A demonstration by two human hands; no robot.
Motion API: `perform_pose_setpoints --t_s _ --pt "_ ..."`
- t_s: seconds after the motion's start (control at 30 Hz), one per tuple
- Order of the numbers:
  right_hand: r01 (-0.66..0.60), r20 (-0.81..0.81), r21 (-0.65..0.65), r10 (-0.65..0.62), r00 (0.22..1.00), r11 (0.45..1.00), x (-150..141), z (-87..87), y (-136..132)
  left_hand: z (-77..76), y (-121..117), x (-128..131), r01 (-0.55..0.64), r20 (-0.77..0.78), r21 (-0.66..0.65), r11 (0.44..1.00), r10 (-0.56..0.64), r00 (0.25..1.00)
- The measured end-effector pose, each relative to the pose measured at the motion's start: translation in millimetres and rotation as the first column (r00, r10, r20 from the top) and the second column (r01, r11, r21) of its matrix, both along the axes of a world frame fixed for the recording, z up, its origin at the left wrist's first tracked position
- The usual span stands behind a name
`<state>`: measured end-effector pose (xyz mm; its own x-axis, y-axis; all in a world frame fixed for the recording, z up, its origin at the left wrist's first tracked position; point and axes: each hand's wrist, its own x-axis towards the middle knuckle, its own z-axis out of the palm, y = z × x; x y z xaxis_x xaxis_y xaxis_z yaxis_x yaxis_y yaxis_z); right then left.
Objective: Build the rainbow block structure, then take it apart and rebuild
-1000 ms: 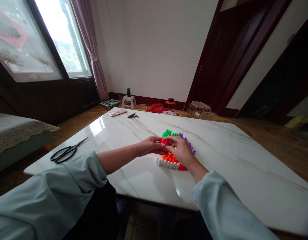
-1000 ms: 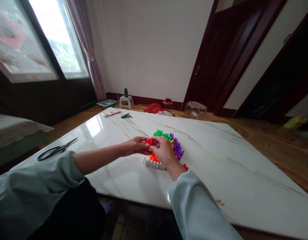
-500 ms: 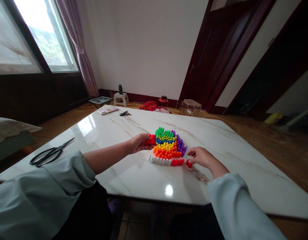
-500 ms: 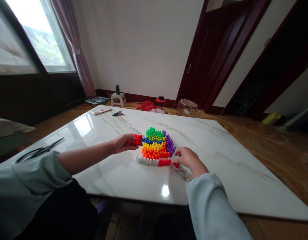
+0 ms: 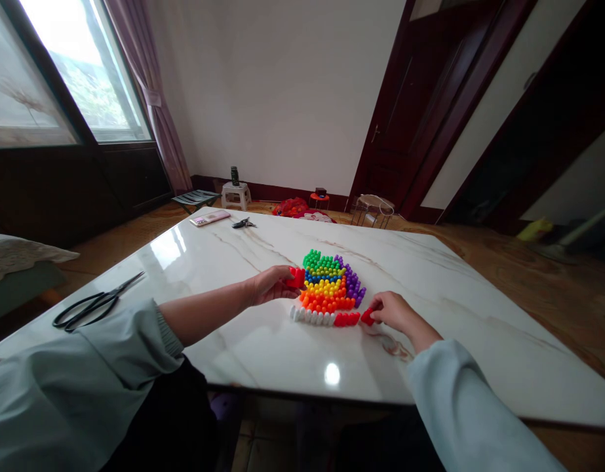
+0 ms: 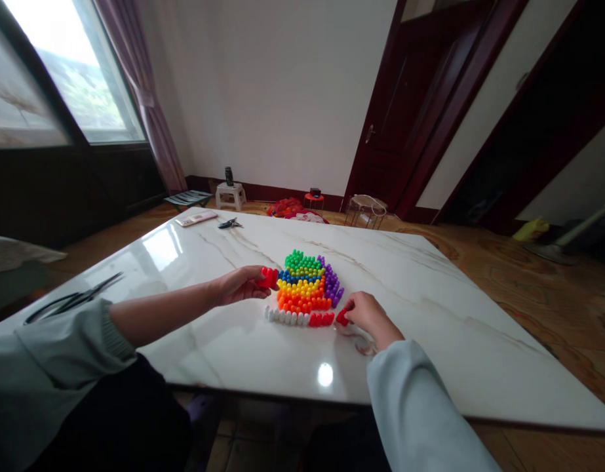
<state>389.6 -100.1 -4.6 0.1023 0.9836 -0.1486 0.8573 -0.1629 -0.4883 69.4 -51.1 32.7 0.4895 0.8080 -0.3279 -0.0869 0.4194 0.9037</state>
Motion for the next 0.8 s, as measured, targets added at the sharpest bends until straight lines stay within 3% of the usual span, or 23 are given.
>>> perform_pose_setpoints --t_s 0.17,0.5,0.8 --pt "0.009 -0.137 -0.026 -0.013 0.991 1.000 -0.3 8.9 0.6 -2.3 -0.1 -2.5 0.018 0.005 0.004 1.000 -0.018 1.000" --pt "-0.052 -0.019 0.018 0.053 0.998 0.998 2.8 0.8 4.6 -1.8 -1.1 -4.8 0.050 0.015 0.008 0.999 -0.050 0.999" --pt "-0.078 0.099 0.055 0.072 0.992 0.995 -5.9 7.6 1.9 -3.5 -1.3 -3.9 0.052 0.026 0.008 0.999 -0.053 0.998"
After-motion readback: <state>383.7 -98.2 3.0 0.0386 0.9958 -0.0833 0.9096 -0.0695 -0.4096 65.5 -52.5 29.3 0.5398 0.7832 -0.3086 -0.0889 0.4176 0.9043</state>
